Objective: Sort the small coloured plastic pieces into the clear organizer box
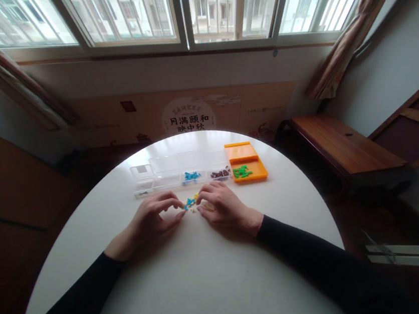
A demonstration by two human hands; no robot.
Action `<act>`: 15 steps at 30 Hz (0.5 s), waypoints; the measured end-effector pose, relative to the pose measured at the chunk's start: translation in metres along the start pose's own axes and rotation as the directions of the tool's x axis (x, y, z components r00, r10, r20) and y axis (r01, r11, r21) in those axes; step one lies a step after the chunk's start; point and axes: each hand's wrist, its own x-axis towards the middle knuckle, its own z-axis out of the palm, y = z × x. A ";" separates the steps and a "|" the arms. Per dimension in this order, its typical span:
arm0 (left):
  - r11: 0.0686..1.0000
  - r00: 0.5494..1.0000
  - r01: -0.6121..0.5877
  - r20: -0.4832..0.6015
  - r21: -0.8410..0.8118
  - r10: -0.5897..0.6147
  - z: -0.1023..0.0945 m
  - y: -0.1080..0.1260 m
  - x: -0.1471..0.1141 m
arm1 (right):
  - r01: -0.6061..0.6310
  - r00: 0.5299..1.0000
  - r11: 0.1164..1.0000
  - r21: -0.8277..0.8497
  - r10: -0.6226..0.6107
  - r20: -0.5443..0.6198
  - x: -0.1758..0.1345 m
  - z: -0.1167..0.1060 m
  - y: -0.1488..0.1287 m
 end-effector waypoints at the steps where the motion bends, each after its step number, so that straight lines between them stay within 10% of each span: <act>1: 1.000 1.000 0.006 0.007 0.000 -0.006 0.001 0.001 -0.001 | -0.002 1.000 1.000 -0.001 0.002 -0.002 0.000 0.000 0.000; 15: 0.995 0.999 0.039 0.002 0.091 -0.040 0.010 0.005 0.002 | 0.009 1.000 1.000 0.001 -0.009 0.004 -0.001 0.000 0.002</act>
